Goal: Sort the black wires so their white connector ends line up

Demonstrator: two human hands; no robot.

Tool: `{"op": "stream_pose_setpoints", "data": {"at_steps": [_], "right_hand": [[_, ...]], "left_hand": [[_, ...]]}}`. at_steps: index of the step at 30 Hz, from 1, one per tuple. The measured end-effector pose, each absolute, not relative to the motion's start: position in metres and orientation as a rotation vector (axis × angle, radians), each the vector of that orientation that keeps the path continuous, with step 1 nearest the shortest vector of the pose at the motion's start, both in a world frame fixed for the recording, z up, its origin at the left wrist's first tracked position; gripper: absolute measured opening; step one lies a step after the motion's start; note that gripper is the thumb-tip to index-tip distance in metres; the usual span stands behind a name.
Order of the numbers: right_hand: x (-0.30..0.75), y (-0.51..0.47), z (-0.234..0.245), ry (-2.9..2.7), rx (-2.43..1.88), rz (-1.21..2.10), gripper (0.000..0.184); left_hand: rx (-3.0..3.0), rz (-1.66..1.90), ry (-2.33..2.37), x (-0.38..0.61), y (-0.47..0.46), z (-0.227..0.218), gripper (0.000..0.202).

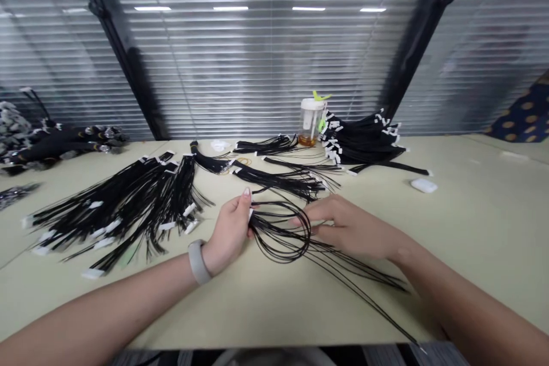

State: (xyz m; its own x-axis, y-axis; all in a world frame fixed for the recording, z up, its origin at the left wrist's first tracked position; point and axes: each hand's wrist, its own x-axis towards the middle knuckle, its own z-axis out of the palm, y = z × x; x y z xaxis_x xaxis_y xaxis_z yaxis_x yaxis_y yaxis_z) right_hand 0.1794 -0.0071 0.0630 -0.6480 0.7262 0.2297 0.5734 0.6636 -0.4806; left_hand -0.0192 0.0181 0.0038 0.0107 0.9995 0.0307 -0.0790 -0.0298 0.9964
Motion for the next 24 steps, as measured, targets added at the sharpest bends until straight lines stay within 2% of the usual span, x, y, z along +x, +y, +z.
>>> {"op": "stream_pose_setpoints", "data": {"at_steps": [3,6,10,13,20,24], "right_hand": [[0.172,-0.007,0.055,-2.483,-1.011,0.252,0.027],[0.160,-0.010,0.046,-2.487,-1.009,0.002,0.024],[0.147,-0.014,0.036,-2.501,-1.066,-0.046,0.027],[0.142,-0.012,0.030,-2.496,-1.080,0.078,0.028],[0.145,-0.011,0.032,-2.371,-1.098,0.644,0.023],[0.144,-0.010,0.034,-2.317,-1.054,0.752,0.022]], "left_hand": [[1.212,1.233,1.164,-0.019,0.017,0.002,0.043],[1.282,1.207,1.201,-0.018,0.014,0.002,0.044],[1.440,1.165,1.250,-0.018,0.007,0.003,0.043],[1.583,1.171,1.265,-0.017,0.001,0.006,0.038],[1.689,1.151,1.312,-0.016,-0.005,0.008,0.034],[1.739,1.157,1.298,-0.017,-0.006,0.007,0.034]]}}
